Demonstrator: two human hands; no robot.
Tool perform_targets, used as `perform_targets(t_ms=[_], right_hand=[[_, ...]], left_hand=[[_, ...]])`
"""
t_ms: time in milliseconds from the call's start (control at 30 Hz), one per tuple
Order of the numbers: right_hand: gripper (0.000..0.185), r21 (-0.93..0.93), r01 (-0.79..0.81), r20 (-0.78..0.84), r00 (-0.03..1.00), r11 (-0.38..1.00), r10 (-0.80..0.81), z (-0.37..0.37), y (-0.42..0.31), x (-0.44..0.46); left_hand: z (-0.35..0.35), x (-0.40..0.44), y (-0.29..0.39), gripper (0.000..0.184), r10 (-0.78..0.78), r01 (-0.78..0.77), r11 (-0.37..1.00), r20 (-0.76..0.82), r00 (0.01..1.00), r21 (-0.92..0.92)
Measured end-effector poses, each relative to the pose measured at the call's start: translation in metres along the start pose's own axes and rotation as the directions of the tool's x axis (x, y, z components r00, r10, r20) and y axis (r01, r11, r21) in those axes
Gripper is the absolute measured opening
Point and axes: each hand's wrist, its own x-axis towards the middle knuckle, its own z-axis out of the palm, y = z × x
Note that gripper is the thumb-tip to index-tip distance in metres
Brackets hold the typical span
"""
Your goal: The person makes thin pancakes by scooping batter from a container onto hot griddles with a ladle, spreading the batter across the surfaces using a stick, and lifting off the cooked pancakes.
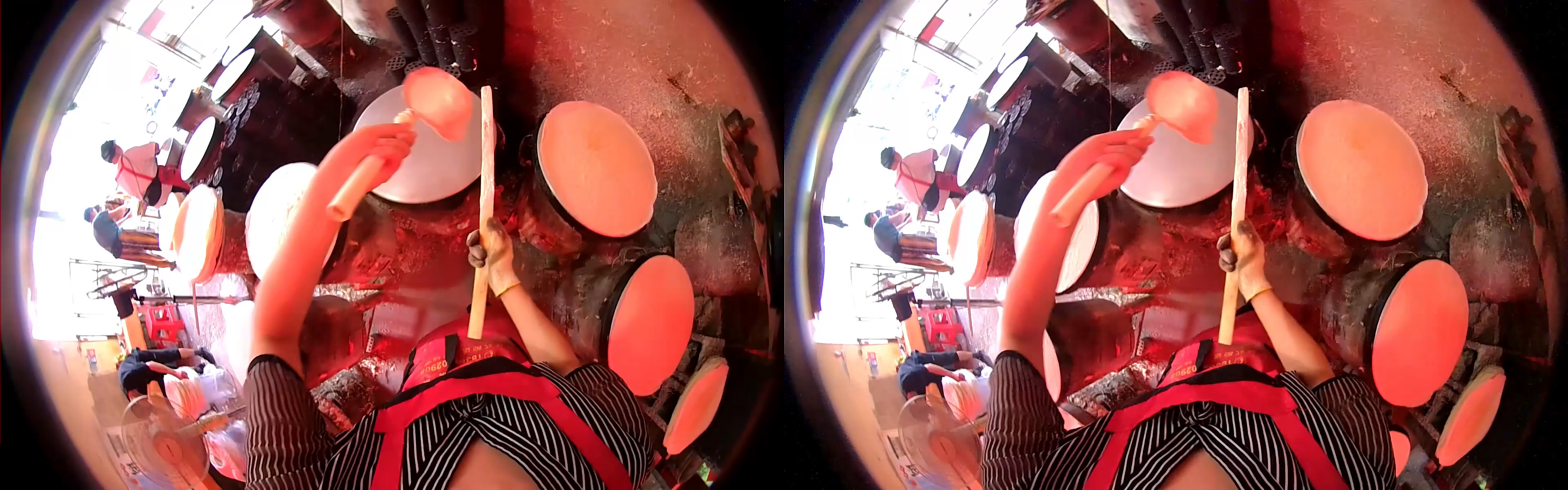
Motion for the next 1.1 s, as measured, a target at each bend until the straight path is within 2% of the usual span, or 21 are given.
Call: perform_targets(t_ms=[67,133,167,200,233,267,300,333,400,567,600,633,700,733,767,833,867,900,933,1033,1100], right_hand=[[0.025,0.006,0.039,-0.091,0.995,0.999,-0.038,0.011,-0.004,0.014],[0.040,-0.062,0.103,-0.198,0.974,0.993,-0.113,0.020,0.003,0.028],[0.046,-0.108,0.128,-0.229,0.962,0.986,-0.150,0.030,0.009,0.029],[0.052,-0.146,0.163,-0.249,0.948,0.976,-0.196,0.027,0.018,0.042],[0.049,-0.235,0.191,-0.209,0.948,0.953,-0.242,0.019,0.024,0.054],[0.048,-0.465,0.220,-0.239,0.901,0.858,-0.361,0.007,0.039,0.078],[0.048,-0.501,0.252,-0.213,0.891,0.828,-0.400,0.013,0.037,0.086],[0.047,-0.535,0.284,-0.186,0.879,0.796,-0.439,0.021,0.035,0.095],[0.047,-0.593,0.337,-0.109,0.866,0.732,-0.487,0.031,0.030,0.109],[0.047,-0.252,0.005,-0.026,1.000,0.968,-0.011,0.057,-0.026,0.080],[0.046,-0.222,-0.044,-0.019,0.999,0.974,0.041,0.053,-0.034,0.071],[0.045,-0.311,-0.006,-0.052,0.999,0.950,-0.011,0.051,-0.035,0.057],[0.043,-0.377,0.147,-0.198,0.952,0.914,-0.235,0.039,-0.008,0.049],[0.040,-0.330,0.233,-0.271,0.905,0.915,-0.328,0.042,0.005,0.049],[0.039,-0.337,0.209,-0.291,0.904,0.918,-0.312,0.048,0.015,0.052],[0.038,-0.350,0.167,-0.327,0.900,0.922,-0.287,0.074,0.025,0.064],[0.039,-0.354,0.217,-0.248,0.916,0.910,-0.316,0.067,0.039,0.088],[0.044,-0.363,0.124,-0.286,0.928,0.923,-0.237,0.088,0.031,0.094],[0.042,-0.505,0.115,-0.310,0.901,0.855,-0.304,0.099,0.030,0.111],[0.039,-0.522,0.198,-0.129,0.943,0.829,-0.306,0.095,0.027,0.156],[0.036,-0.553,0.063,-0.049,0.993,0.831,-0.107,0.074,0.008,0.160]], left_hand=[[-0.021,0.069,0.036,0.009,0.034,-0.028,0.985,-0.037,0.999,0.172],[-0.055,0.133,0.063,0.009,0.272,-0.169,0.840,-0.131,0.953,0.515],[-0.069,0.153,0.061,0.011,0.511,-0.179,0.557,-0.164,0.844,0.811],[-0.078,0.172,0.061,0.013,0.714,-0.082,0.182,-0.074,0.696,0.980],[-0.090,0.185,0.071,0.012,0.819,0.002,-0.026,0.020,0.573,1.000],[-0.103,0.196,0.080,0.012,0.883,0.116,-0.218,0.145,0.446,0.969],[-0.109,0.202,0.086,0.013,0.900,0.253,-0.379,0.290,0.327,0.890],[-0.097,0.194,0.079,0.015,0.896,0.300,-0.434,0.370,0.248,0.849],[-0.095,0.182,0.084,0.013,0.891,0.319,-0.454,0.413,0.191,0.832],[-0.102,0.139,0.104,0.010,0.793,0.285,-0.583,0.609,-0.005,0.761],[-0.097,0.122,0.098,0.010,0.824,0.265,-0.549,0.567,0.011,0.793],[-0.099,0.108,0.097,0.011,0.848,0.274,-0.513,0.530,0.016,0.813],[-0.108,0.080,0.094,0.014,0.890,0.292,-0.440,0.456,0.017,0.849],[-0.106,0.065,0.084,0.022,0.913,0.244,-0.397,0.408,0.004,0.885],[-0.114,0.050,0.082,0.034,0.947,0.222,-0.320,0.310,0.082,0.921],[-0.137,0.033,0.073,0.045,0.964,-0.092,-0.160,0.175,0.199,0.983],[-0.145,0.024,0.064,0.046,0.966,-0.208,-0.096,0.141,0.215,0.973],[-0.144,0.015,0.051,0.048,0.966,-0.318,-0.033,0.112,0.234,0.947],[-0.143,0.006,0.038,0.050,0.963,-0.424,0.032,0.086,0.257,0.905],[-0.144,-0.019,0.003,0.050,0.940,-0.509,0.128,0.060,0.336,0.851],[-0.155,-0.028,-0.020,0.035,0.902,-0.478,0.301,-0.084,0.423,0.825]])
